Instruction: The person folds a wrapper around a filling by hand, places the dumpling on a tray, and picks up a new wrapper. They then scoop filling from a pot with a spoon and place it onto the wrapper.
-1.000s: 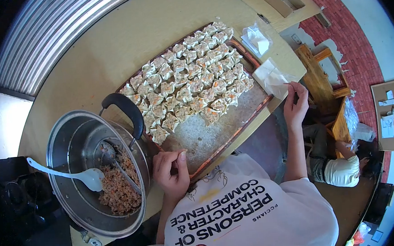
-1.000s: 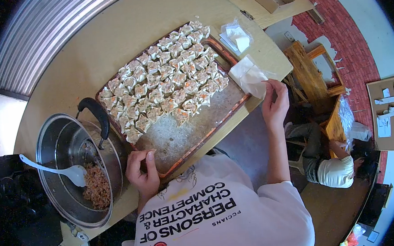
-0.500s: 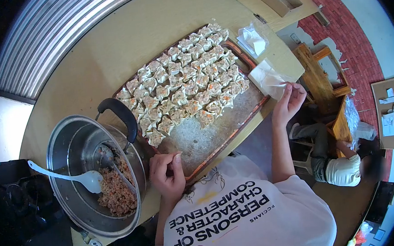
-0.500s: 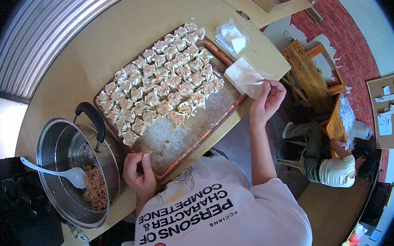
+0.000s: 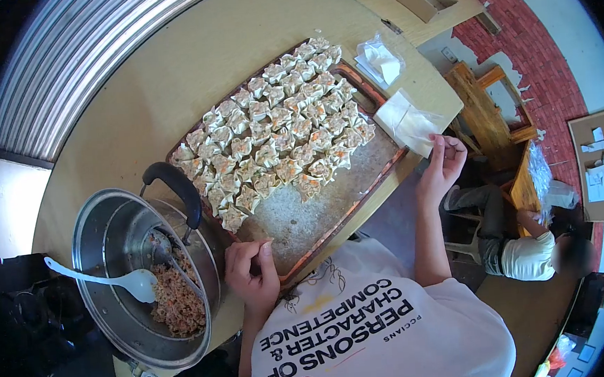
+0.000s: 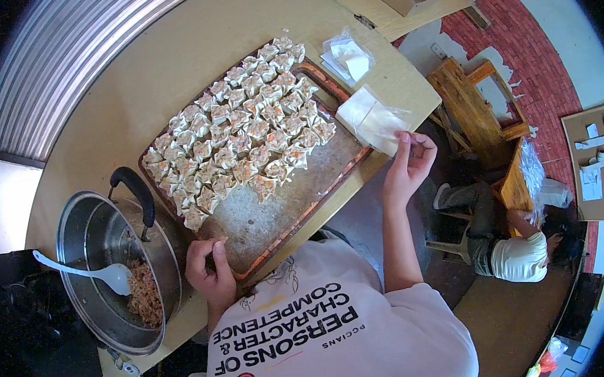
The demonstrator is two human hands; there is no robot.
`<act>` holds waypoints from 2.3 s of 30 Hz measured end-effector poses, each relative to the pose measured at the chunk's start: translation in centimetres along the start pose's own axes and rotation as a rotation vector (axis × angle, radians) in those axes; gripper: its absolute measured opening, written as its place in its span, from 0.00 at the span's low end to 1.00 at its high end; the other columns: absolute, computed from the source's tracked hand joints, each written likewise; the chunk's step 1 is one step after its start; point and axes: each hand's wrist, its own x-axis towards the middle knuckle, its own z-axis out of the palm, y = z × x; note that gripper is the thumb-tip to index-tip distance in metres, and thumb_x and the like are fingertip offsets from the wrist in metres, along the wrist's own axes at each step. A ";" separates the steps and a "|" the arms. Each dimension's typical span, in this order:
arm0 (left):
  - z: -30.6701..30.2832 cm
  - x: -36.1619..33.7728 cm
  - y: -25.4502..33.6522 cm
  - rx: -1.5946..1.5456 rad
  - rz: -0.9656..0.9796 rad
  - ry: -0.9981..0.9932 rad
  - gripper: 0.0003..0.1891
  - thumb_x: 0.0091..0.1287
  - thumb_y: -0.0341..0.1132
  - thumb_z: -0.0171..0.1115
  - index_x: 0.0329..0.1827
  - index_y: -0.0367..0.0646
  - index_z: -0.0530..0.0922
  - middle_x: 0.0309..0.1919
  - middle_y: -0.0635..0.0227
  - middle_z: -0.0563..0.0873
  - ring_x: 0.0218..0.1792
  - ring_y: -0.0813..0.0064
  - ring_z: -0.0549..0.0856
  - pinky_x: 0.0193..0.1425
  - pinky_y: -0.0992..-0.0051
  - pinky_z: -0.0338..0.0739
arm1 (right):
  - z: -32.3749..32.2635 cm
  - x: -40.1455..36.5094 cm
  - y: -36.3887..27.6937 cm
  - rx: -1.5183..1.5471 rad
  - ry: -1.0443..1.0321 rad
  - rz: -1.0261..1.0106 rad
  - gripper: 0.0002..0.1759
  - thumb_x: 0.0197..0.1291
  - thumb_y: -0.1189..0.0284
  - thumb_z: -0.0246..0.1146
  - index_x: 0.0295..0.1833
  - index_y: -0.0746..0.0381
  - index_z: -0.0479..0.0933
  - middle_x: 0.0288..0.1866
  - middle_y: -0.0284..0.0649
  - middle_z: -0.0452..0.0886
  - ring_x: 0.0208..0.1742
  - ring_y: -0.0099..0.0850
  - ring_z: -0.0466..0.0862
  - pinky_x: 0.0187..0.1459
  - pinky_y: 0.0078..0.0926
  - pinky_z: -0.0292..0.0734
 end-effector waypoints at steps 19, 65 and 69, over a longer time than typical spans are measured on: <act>0.2 -0.3 -0.7 -0.057 0.018 0.038 0.02 0.68 0.24 0.69 0.41 0.38 0.86 0.31 0.66 0.84 0.31 0.70 0.77 0.36 0.72 0.71 | -3.0 0.4 -3.3 0.341 0.030 0.846 0.17 0.73 0.73 0.63 0.64 0.64 0.76 0.61 0.37 0.82 0.59 0.28 0.82 0.62 0.28 0.76; 1.6 1.6 0.1 -1.174 -0.494 -0.539 0.48 0.75 0.13 0.51 0.90 0.51 0.34 0.78 0.52 0.68 0.74 0.67 0.73 0.76 0.67 0.69 | 6.3 -9.6 -12.4 -0.303 -1.115 -0.421 0.25 0.58 0.70 0.76 0.62 0.55 0.83 0.64 0.35 0.83 0.66 0.40 0.81 0.70 0.48 0.67; 1.2 1.7 0.6 -1.075 -0.479 -0.588 0.51 0.74 0.12 0.50 0.89 0.52 0.28 0.77 0.50 0.70 0.73 0.66 0.75 0.74 0.68 0.70 | 6.7 -9.5 -12.6 -0.359 -1.203 -0.443 0.23 0.60 0.68 0.74 0.62 0.55 0.83 0.62 0.32 0.84 0.68 0.36 0.81 0.74 0.52 0.64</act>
